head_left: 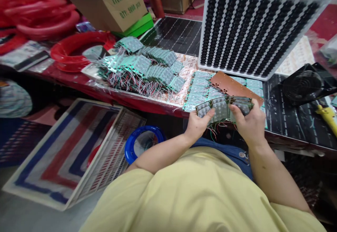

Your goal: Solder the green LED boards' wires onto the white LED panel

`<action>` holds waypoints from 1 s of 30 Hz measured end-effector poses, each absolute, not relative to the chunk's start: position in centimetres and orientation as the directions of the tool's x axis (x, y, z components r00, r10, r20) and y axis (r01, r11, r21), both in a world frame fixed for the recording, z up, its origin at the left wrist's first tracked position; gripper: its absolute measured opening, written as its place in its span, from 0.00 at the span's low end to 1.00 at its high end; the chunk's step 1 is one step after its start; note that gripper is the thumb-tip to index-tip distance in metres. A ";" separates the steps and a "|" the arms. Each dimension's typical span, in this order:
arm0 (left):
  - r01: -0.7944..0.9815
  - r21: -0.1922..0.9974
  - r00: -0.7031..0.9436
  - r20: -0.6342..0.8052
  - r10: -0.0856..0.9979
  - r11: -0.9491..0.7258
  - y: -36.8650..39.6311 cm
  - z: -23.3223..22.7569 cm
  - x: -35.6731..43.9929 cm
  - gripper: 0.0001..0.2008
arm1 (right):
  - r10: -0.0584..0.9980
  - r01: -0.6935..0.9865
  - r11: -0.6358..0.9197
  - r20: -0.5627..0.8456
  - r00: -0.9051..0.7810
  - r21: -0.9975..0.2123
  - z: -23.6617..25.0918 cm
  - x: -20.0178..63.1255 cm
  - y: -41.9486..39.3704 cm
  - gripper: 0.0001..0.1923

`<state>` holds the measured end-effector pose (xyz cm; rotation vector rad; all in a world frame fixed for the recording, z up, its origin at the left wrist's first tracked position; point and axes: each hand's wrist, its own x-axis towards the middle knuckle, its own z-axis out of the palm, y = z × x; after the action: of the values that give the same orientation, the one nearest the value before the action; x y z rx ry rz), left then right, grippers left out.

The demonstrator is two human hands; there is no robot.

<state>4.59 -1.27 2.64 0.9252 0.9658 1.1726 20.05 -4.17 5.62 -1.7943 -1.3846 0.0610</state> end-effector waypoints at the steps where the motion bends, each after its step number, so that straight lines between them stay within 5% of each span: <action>1: -0.295 0.945 0.113 -0.111 0.987 0.140 -1.2 2.7 4.8 0.21 | 0.796 0.802 -0.046 0.463 0.390 -0.596 5.5 19.6 -4.0 0.35; 5: -0.337 0.926 0.126 -0.137 0.983 0.172 -0.3 3.1 5.1 0.22 | 0.774 0.815 -0.079 0.480 0.412 -0.574 5.4 19.8 -3.7 0.36; 8: -0.398 0.891 0.175 -0.157 0.972 0.216 0.7 3.6 4.8 0.25 | 0.774 0.688 -0.029 0.419 0.475 -0.725 6.5 21.2 -4.2 0.32; 12: -0.336 0.917 0.298 -0.111 0.948 0.213 0.9 4.7 4.9 0.24 | 0.948 0.345 0.110 0.203 0.246 -0.932 7.1 21.8 -4.5 0.32; 17: -0.271 0.940 0.425 -0.075 0.902 0.205 0.6 5.9 5.2 0.25 | 0.963 0.190 0.104 0.146 0.225 -0.976 5.3 21.5 -3.6 0.48; 19: -0.241 0.947 0.473 -0.077 0.878 0.213 0.6 6.0 5.1 0.26 | 0.985 0.149 0.058 0.081 0.153 -0.987 5.0 21.7 -3.5 0.45; 23: -0.305 0.923 0.536 -0.037 0.843 0.235 0.9 5.1 5.1 0.27 | 0.978 0.297 0.039 0.098 0.185 -0.954 5.4 21.7 -3.8 0.30; 30: -0.020 0.999 0.301 0.031 0.953 -0.026 0.8 3.6 6.0 0.13 | 0.817 0.625 -0.026 0.344 0.463 -0.780 5.3 18.4 -3.8 0.36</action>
<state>5.95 0.82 3.63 1.3480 0.9555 1.0087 18.42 -3.81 5.35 -1.7322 -1.2416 0.2448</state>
